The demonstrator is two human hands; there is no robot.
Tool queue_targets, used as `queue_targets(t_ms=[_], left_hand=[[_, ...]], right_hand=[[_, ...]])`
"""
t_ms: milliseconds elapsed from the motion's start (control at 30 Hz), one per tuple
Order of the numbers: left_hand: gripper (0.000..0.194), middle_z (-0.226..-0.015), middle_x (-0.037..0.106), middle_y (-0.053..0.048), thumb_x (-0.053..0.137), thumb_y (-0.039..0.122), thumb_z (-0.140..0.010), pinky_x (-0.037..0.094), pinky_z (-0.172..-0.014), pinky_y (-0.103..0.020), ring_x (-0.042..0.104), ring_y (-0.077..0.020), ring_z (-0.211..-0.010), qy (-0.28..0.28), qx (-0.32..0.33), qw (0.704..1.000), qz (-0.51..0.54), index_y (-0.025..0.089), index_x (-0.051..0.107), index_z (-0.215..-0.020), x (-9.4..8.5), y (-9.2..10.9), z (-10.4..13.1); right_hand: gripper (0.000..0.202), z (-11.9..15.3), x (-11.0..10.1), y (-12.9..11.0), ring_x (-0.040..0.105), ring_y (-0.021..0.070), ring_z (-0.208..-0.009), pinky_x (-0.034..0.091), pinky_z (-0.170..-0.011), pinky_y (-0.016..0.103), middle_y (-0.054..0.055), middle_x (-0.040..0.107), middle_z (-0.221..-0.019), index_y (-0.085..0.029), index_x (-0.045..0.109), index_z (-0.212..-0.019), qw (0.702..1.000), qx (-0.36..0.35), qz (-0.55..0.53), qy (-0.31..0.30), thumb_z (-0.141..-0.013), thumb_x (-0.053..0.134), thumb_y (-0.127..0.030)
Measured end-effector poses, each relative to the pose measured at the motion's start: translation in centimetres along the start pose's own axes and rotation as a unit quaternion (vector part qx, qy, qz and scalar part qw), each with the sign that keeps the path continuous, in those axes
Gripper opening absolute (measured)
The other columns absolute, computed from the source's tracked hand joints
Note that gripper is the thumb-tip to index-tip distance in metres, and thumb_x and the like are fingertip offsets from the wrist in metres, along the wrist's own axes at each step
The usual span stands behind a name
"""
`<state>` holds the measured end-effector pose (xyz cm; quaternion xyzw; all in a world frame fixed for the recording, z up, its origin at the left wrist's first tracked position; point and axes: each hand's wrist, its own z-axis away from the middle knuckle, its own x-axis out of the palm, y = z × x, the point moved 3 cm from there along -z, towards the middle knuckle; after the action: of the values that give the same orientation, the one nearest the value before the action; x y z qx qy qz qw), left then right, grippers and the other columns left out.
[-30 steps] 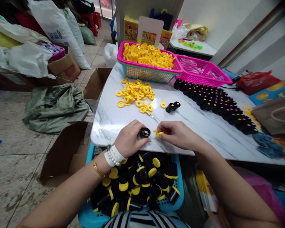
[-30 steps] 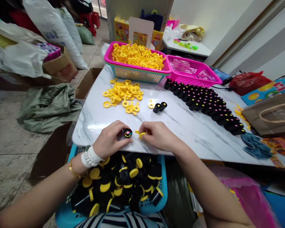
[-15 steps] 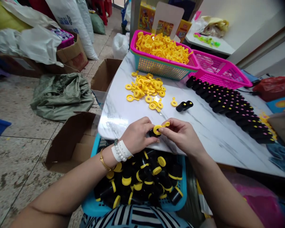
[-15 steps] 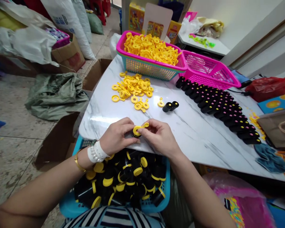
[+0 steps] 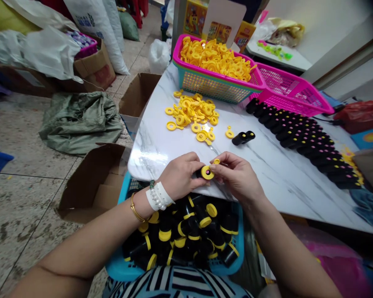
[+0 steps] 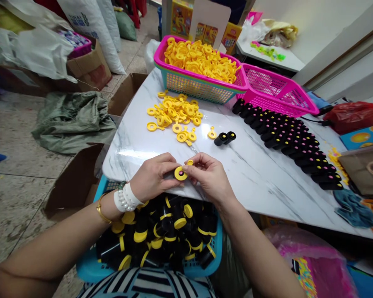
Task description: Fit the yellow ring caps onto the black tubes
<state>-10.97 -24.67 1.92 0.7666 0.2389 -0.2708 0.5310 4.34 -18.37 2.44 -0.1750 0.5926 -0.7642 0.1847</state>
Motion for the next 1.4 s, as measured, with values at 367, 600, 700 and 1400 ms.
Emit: queue_targets(t_ms=[367, 600, 700, 1400], left_hand=[[0.02, -0.079, 0.056, 0.0, 0.069, 0.04, -0.081, 0.045, -0.068, -0.023, 0.058, -0.0138, -0.074, -0.011, -0.025, 1.0, -0.013, 0.022, 0.072, -0.091, 0.0, 0.1, 0.0], [0.024, -0.076, 0.06, -0.001, 0.067, 0.038, -0.081, 0.043, -0.065, -0.024, 0.056, -0.0144, -0.07, -0.016, -0.038, 0.999, -0.004, 0.018, 0.072, -0.094, -0.8, 1.1, -0.2], [0.027, -0.066, 0.063, 0.001, 0.053, 0.037, -0.091, 0.039, -0.058, -0.022, 0.053, -0.0111, -0.058, -0.034, -0.085, 0.993, 0.072, 0.019, 0.074, -0.091, -1.2, 1.6, -0.4], [0.022, -0.07, 0.065, 0.003, 0.066, 0.026, -0.082, 0.04, -0.061, -0.022, 0.054, -0.0106, -0.06, 0.045, -0.079, 0.995, 0.04, 0.02, 0.07, -0.103, 0.2, 1.9, 0.6]], right_hand=[[0.027, 0.5, 0.8, 0.2, 0.054, 0.01, -0.05, 0.046, -0.049, 0.022, -0.001, 0.064, -0.065, -0.019, 0.057, -0.075, 0.998, -0.038, 0.026, 0.043, -0.072, 0.078, -0.037], [0.029, 0.6, 1.0, -0.1, 0.055, 0.0107, -0.054, 0.047, -0.051, 0.023, -0.002, 0.064, -0.069, -0.02, 0.054, -0.078, 0.997, -0.043, 0.056, 0.018, -0.075, 0.074, -0.04], [0.03, 0.7, 1.1, -0.2, 0.055, 0.0102, -0.053, 0.046, -0.049, 0.022, -0.002, 0.063, -0.07, -0.02, 0.053, -0.078, 0.997, -0.041, 0.065, 0.025, -0.075, 0.074, -0.042], [0.035, -0.9, -0.6, -0.1, 0.055, 0.0101, -0.053, 0.045, -0.053, 0.023, 0.0, 0.061, -0.061, -0.014, 0.059, -0.074, 0.991, 0.043, -0.007, -0.123, -0.073, 0.075, -0.046]])
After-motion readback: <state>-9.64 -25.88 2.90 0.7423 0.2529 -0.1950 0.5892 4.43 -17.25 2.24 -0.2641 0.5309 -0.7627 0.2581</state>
